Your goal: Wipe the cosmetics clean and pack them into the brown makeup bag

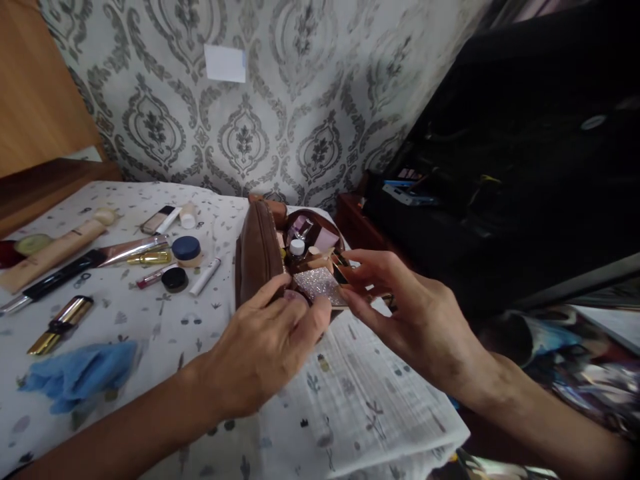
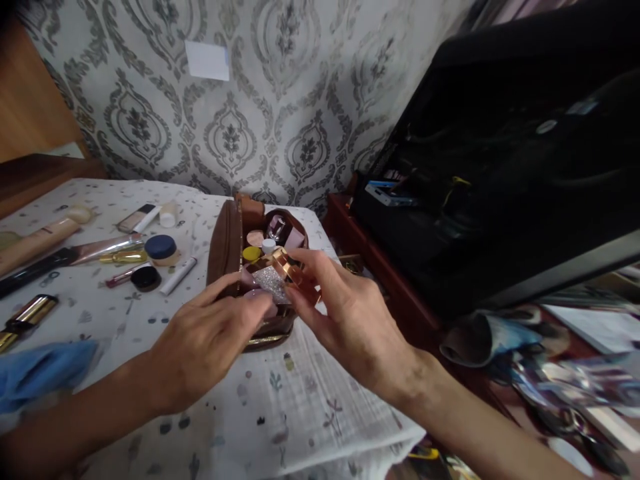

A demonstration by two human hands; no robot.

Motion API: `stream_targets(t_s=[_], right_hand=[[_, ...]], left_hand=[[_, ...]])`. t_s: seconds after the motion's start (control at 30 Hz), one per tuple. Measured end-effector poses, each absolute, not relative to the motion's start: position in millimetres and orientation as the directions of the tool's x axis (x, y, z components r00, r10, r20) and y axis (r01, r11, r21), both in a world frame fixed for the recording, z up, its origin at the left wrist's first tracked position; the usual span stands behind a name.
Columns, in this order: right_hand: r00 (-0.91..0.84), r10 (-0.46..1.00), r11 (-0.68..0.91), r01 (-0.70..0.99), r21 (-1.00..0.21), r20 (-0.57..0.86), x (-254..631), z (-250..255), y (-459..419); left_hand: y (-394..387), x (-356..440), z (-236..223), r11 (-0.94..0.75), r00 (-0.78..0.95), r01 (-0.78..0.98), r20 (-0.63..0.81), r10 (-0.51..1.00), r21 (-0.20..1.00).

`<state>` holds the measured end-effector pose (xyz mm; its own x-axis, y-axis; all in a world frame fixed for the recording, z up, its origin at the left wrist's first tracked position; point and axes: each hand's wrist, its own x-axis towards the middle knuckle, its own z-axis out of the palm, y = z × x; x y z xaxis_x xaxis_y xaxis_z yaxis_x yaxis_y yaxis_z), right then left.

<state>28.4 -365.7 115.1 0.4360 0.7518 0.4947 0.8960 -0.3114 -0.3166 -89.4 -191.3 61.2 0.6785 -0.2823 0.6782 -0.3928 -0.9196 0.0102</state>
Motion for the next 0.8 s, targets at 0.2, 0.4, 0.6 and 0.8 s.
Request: stream_targets(t_s=[0.2, 0.4, 0.6, 0.8], right_hand=[[0.510, 0.716, -0.324, 0.847, -0.421, 0.476, 19.6, 104.7, -365.4], [0.648, 0.650, -0.340, 0.714, -0.612, 0.396, 15.9, 101.7, -355.1], [0.628, 0.678, -0.305, 0.712, -0.632, 0.381, 19.8, 103.4, -353.6], [0.458, 0.866, -0.402, 0.877, -0.265, 0.202, 39.2, 112.1, -359.3]], left_hand=[[-192.9, -77.8, 83.4, -0.953, 0.833, -0.299, 0.502, -0.233, 0.052], [-200.0, -69.7, 99.3, -0.980, 0.906, -0.197, 0.390, -0.168, 0.037], [-202.6, -61.7, 105.2, -0.990, 0.937, -0.131, 0.335, -0.103, 0.061], [-174.8, -54.4, 119.4, -0.911, 0.973, -0.177, 0.204, -0.106, 0.372]])
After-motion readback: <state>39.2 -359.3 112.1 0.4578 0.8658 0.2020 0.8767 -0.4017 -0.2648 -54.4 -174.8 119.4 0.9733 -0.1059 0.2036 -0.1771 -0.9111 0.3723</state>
